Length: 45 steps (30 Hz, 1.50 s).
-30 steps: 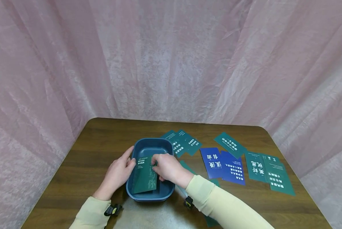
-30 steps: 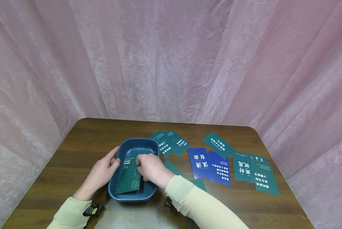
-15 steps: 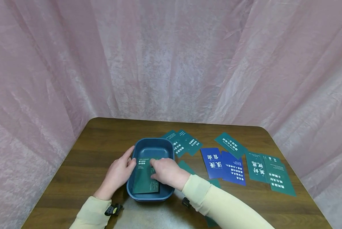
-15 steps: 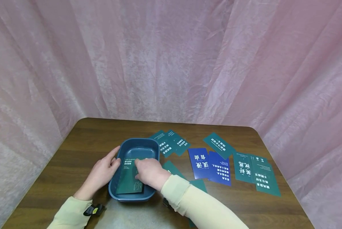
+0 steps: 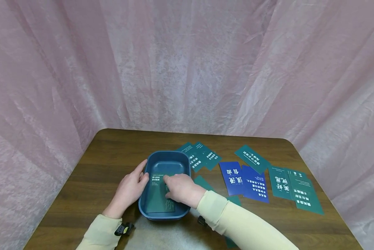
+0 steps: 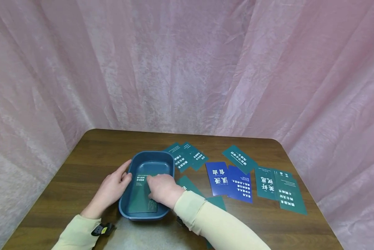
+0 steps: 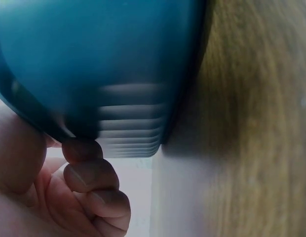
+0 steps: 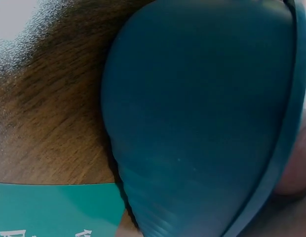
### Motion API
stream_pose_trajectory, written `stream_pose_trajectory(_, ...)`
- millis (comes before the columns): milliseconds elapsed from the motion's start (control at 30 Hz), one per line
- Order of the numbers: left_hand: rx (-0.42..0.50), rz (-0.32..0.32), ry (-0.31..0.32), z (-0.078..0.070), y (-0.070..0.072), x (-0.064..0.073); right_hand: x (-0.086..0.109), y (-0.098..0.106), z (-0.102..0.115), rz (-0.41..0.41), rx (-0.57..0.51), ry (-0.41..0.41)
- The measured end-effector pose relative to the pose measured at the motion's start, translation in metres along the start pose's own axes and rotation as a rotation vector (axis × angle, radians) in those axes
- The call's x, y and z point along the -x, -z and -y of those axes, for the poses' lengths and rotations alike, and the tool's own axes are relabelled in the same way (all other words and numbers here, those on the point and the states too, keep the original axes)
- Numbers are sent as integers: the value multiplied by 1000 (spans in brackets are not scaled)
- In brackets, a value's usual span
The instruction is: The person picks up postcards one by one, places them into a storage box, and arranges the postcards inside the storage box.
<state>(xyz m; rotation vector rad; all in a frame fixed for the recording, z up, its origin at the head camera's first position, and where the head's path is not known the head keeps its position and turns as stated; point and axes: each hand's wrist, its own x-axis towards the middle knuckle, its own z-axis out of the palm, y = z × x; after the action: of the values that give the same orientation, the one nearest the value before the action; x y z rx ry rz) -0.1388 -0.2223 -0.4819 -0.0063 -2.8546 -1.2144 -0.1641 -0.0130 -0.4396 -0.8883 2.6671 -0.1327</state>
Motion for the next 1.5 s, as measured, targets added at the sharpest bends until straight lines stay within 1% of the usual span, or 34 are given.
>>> stream_pose_trajectory(367, 0, 0, -2, 0, 0, -1, -4, -4, -3, -13, 31, 25)
stream_pose_trajectory(667, 4, 9, 5, 0, 1, -1, -3, -4, -3, -10, 30, 32)
stream_pose_trajectory(767, 3, 9, 6, 0, 0, -1, -3, -3, -3, -12, 20, 38)
stream_pose_trajectory(900, -2, 10, 1, 1, 1, -2, -1, 0, -4, -28, -34, 52)
stream_pose_trajectory(1033, -11, 9, -4, 1, 1, -1, 6, 5, -10, -101, -74, 110)
stream_pose_trajectory(1133, -15, 8, -4, 2, 1, -1, 12, 10, -19, -188, -107, 173)
stream_pose_trajectory(1233, -12, 9, -1, 1, 0, -1, 19, 14, -29, -262, -156, 213)
stream_pose_trajectory(1333, -9, 8, 3, 1, 0, -2, 26, 19, -39, -333, -182, 212)
stream_pose_trajectory(1500, -8, 7, 10, 2, 0, -2, 39, 24, -54, -437, -216, 137)
